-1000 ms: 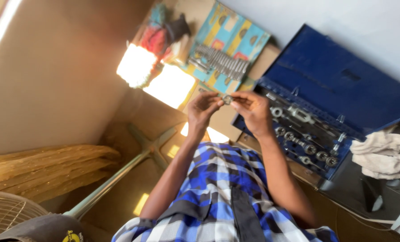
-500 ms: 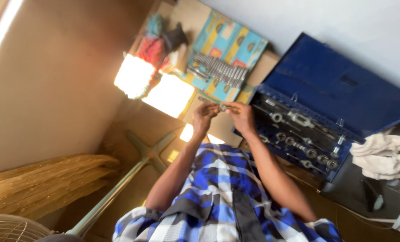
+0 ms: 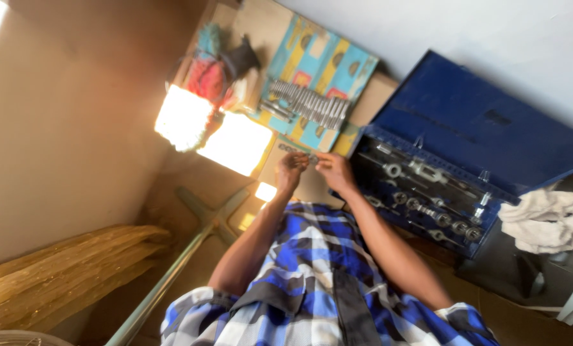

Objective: Inspecting and organizing components of a tap and die tool set.

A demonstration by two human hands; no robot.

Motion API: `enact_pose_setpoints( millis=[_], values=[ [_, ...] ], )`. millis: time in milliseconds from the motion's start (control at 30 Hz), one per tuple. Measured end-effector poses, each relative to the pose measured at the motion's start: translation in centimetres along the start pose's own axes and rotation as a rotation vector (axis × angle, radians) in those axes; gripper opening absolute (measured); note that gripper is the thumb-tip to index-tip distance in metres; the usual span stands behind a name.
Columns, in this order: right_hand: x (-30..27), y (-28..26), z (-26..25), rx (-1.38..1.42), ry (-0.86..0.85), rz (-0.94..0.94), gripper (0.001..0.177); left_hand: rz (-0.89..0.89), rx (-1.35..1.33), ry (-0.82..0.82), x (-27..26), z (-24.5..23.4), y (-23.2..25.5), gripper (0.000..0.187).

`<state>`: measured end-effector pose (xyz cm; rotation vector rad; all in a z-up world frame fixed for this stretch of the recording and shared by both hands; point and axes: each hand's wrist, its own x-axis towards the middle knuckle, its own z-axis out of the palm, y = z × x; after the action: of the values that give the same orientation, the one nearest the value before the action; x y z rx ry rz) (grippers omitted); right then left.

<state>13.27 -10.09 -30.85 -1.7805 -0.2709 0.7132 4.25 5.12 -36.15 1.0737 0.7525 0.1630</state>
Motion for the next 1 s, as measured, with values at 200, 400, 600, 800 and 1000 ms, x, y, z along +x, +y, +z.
enact_pose_setpoints(
  millis=[200,400,600,800,1000],
  values=[
    [0.6,1.5,0.0,0.046,-0.02,0.108,0.057,-0.018,0.058,-0.008,0.5,0.1,-0.7,0.042],
    [0.4,-0.5,-0.2,0.031,-0.032,0.165,0.058,-0.015,0.155,-0.009,0.0,0.6,0.5,0.041],
    [1.3,2.6,-0.2,-0.035,-0.021,0.196,0.061,-0.069,0.257,0.012,-0.1,0.8,1.0,0.039],
    [1.2,1.5,0.0,-0.038,-0.02,0.22,0.063,-0.072,0.292,0.025,1.4,0.5,-1.2,0.04],
    [0.7,-0.7,0.0,0.012,-0.021,0.231,0.065,-0.081,0.217,0.038,1.2,0.6,-1.0,0.037]
  ],
)
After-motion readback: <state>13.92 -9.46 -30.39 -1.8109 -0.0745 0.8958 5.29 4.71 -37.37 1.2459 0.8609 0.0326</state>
